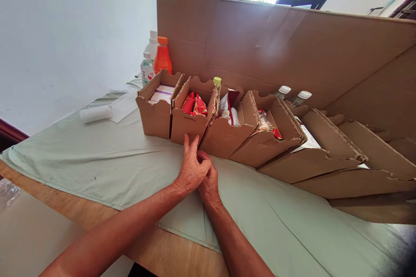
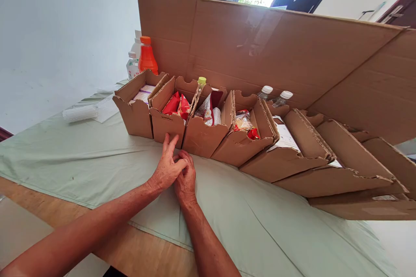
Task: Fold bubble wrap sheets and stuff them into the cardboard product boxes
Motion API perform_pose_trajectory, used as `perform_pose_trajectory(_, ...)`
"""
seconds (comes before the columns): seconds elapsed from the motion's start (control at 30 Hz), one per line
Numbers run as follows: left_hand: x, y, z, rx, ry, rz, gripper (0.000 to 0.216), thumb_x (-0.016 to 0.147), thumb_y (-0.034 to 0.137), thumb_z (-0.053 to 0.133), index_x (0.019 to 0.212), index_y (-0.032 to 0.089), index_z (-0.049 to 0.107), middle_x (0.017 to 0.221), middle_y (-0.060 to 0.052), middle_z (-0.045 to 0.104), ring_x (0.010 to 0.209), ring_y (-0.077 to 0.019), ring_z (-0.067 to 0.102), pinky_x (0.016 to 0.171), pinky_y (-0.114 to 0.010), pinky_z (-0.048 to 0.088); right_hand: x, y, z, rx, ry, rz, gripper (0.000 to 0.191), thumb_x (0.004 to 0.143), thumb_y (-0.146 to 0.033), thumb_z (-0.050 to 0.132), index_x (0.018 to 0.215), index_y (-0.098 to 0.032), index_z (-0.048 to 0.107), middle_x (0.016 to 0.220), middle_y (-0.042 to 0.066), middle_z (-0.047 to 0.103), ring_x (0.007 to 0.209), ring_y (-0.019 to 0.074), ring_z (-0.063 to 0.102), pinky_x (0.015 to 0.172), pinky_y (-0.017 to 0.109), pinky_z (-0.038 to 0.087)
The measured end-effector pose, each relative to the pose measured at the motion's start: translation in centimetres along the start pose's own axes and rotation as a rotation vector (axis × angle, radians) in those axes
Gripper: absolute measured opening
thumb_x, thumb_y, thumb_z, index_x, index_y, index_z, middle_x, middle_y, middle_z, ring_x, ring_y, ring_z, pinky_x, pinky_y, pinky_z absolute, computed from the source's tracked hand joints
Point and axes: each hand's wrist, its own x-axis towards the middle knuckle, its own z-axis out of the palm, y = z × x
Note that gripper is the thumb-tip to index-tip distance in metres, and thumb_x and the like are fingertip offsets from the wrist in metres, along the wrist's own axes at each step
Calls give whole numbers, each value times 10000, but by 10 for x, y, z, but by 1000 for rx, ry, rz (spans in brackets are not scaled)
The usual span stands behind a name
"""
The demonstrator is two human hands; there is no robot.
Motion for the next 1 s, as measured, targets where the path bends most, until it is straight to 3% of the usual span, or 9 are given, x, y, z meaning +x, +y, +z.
perform_pose_trajectory(0.1,-4,1,-4,15,-15,-6,835,721,105,597,1532,159,407,1730,-181,53,1583,-320,213,1204,-477,395,0,2,1,-3,8,14,366,847,-352,627,1168,-199,711,1307,131,683,1226,281,625,1072,472,485)
perform_pose_trajectory(0.17,-6,3,-19,39,-14,10,812,735,132,604,1525,166,418,1723,-189,97,1567,-328,258,1186,-489,415,-1,4,2,-5,17,31,387,854,-362,612,1195,-198,697,1333,133,667,1233,277,620,1050,464,503)
perform_pose_trajectory(0.23,-3,7,-49,101,56,106,752,766,180,617,1499,203,451,1713,-169,159,1549,-321,301,1171,-485,430,-2,6,3,-6,30,54,382,870,-352,582,1206,-203,688,1355,130,651,1209,265,630,1009,448,530)
perform_pose_trajectory(0.37,28,31,-134,275,404,350,667,799,232,656,1445,262,493,1668,-136,287,1512,-313,367,1143,-469,449,-2,7,7,-7,40,87,352,876,-319,556,1183,-213,692,1379,119,630,1149,242,641,968,427,548)
perform_pose_trajectory(0.43,52,47,-170,354,501,372,678,776,208,679,1428,269,505,1671,-125,281,1487,-317,403,1126,-473,464,-2,6,7,-5,37,92,354,879,-326,552,1186,-214,689,1378,116,627,1167,241,630,988,429,538)
perform_pose_trajectory(0.5,72,62,-193,421,502,348,647,751,177,682,1380,260,554,1659,-120,308,1469,-314,427,1123,-482,469,-1,5,7,-5,34,96,359,882,-331,545,1190,-209,684,1365,120,629,1188,244,623,1015,438,526)
perform_pose_trajectory(0.73,102,72,-207,466,296,286,541,692,148,622,1225,204,688,1599,-144,396,1483,-324,409,1105,-475,496,-1,3,4,-10,22,103,357,880,-346,568,1188,-206,684,1332,125,650,1186,253,633,1019,456,525)
perform_pose_trajectory(0.87,109,67,-212,446,276,308,636,679,164,625,1312,221,633,1608,-132,389,1421,-333,479,1098,-503,492,-1,3,4,-13,25,111,356,882,-352,573,1188,-211,687,1324,121,654,1190,249,633,1027,456,523)
perform_pose_trajectory(1.0,119,74,-219,564,133,345,519,662,157,648,1174,226,705,1630,-108,349,1527,-370,306,1163,-582,389,-1,2,5,-11,21,122,365,875,-365,573,1184,-209,686,1323,126,654,1204,255,627,1043,465,512)
